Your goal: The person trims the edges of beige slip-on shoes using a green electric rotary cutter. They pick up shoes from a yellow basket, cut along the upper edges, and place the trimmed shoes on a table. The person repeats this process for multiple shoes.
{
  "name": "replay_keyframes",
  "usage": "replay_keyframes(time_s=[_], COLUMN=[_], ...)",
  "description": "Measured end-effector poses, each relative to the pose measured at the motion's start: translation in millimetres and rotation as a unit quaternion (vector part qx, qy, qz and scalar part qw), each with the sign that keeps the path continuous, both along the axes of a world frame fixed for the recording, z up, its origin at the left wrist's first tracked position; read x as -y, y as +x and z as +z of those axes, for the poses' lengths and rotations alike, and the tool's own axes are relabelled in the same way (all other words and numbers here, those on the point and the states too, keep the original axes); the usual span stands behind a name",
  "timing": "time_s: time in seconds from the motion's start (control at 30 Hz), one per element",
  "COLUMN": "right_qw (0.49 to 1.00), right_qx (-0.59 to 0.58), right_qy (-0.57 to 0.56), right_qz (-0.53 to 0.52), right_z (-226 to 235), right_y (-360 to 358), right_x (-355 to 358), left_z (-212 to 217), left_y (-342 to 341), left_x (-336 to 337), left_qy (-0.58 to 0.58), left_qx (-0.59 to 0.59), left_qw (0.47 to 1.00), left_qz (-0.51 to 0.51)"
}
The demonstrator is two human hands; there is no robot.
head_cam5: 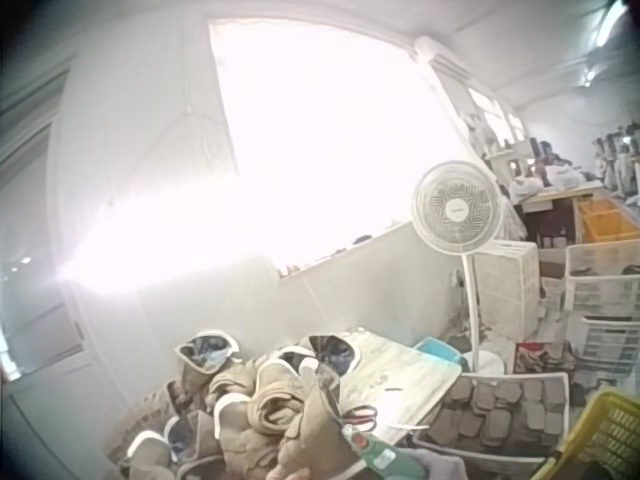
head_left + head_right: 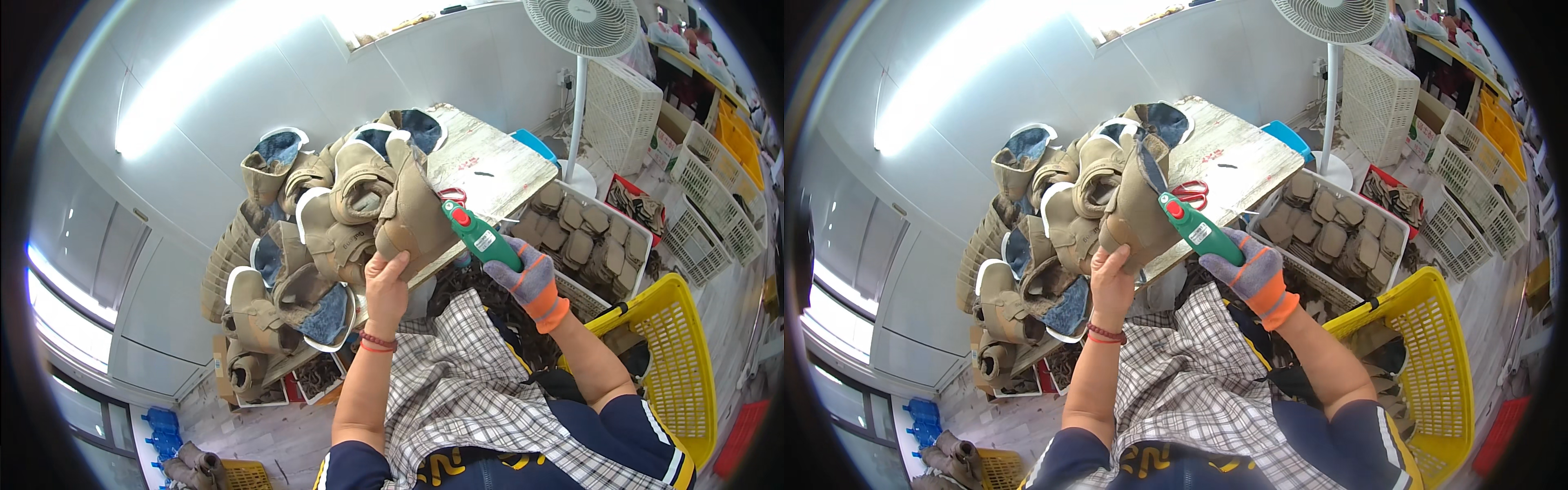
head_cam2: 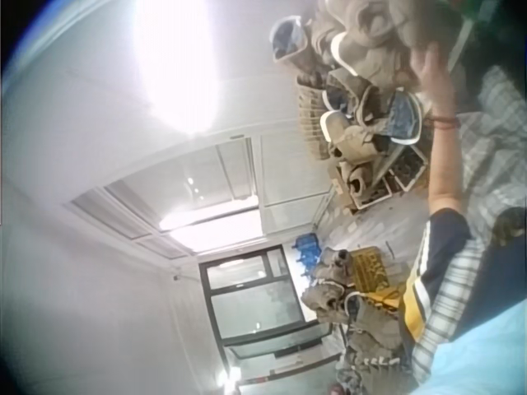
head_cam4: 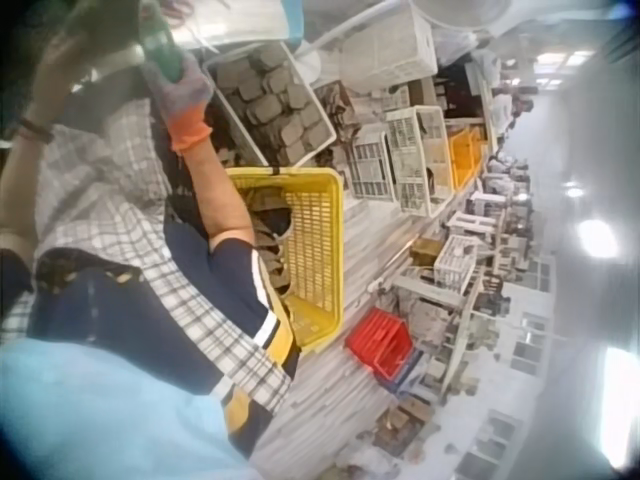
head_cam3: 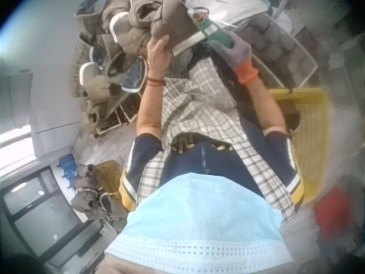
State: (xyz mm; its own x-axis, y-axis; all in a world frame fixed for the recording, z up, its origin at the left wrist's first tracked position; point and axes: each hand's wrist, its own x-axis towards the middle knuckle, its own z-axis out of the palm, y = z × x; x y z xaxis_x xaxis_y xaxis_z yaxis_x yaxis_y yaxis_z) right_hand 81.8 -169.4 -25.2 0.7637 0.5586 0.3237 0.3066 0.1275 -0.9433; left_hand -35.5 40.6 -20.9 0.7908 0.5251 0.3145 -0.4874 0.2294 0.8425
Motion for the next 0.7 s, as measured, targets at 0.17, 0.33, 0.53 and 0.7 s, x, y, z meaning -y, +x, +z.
replay_keyframes(time_s=[0.17, 0.33, 0.53, 0.7], right_qw=[0.993, 0.982, 0.972, 0.954], right_qx=[-0.118, -0.186, -0.223, -0.279], right_qy=[-0.004, 0.020, 0.051, 0.087], right_qz=[0.026, 0.039, 0.055, 0.064], right_z=[4, 13, 16, 14], right_y=[0, 2, 11, 23], right_x=[0, 3, 4, 4], left_z=[-14, -19, -20, -22], left_y=[-2, -7, -12, -16], left_x=[-1, -8, 3, 8], left_qy=[0.150, 0.495, 0.544, 0.572], left_qx=[-0.072, -0.120, -0.097, -0.068], left_qw=[0.981, 0.841, 0.823, 0.811], left_qz=[0.100, 0.184, 0.134, 0.098])
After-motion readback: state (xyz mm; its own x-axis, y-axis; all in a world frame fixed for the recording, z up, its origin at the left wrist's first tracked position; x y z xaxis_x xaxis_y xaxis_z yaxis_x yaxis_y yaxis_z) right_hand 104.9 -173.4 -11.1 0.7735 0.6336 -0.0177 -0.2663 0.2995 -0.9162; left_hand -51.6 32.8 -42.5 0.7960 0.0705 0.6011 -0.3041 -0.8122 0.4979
